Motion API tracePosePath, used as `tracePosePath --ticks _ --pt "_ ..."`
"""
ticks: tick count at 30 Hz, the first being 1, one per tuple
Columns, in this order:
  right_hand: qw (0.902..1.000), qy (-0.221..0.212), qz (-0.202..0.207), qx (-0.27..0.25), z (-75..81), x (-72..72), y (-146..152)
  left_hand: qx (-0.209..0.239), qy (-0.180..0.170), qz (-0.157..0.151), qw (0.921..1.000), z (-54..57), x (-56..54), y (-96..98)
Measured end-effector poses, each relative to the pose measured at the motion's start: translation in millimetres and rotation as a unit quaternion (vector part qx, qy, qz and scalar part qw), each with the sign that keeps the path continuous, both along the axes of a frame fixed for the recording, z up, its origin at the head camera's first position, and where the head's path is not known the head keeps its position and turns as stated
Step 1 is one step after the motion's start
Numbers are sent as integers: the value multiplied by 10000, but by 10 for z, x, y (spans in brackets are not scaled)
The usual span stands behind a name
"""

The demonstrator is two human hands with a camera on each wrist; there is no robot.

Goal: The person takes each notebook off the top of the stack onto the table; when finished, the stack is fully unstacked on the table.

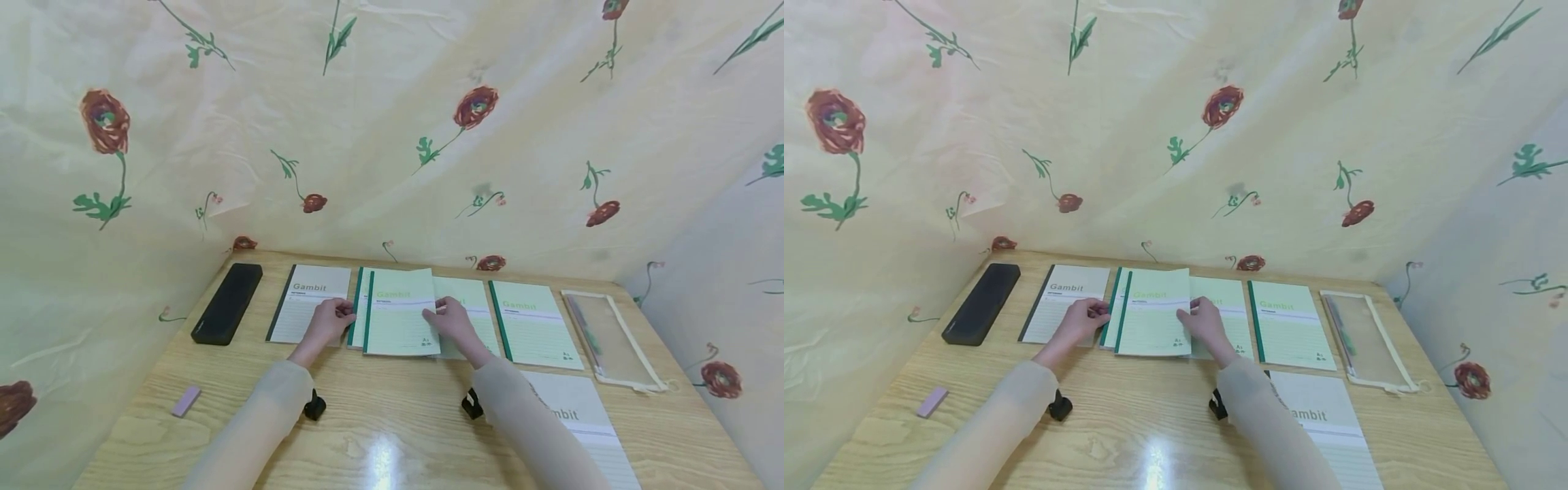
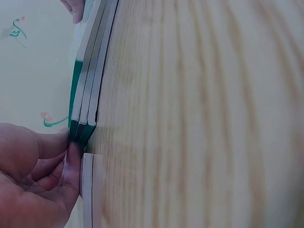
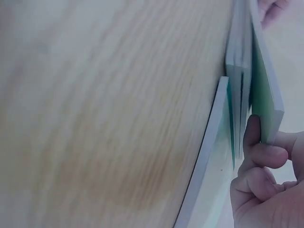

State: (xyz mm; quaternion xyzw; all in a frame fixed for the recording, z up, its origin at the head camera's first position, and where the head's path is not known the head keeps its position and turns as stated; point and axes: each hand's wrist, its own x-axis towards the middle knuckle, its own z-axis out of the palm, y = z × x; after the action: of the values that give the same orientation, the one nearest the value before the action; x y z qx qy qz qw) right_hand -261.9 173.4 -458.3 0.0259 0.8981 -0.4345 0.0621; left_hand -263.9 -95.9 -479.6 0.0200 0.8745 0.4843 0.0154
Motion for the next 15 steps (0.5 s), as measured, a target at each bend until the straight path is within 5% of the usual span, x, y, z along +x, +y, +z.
tracePosePath --ticks 8,15 --pt "9975 -289 -479 -441 58 155 172 5 -4 9 10000 1 13 -2" --pt "9957 -427 -474 -670 186 417 402 -45 44 4 10000 -6 13 -2"
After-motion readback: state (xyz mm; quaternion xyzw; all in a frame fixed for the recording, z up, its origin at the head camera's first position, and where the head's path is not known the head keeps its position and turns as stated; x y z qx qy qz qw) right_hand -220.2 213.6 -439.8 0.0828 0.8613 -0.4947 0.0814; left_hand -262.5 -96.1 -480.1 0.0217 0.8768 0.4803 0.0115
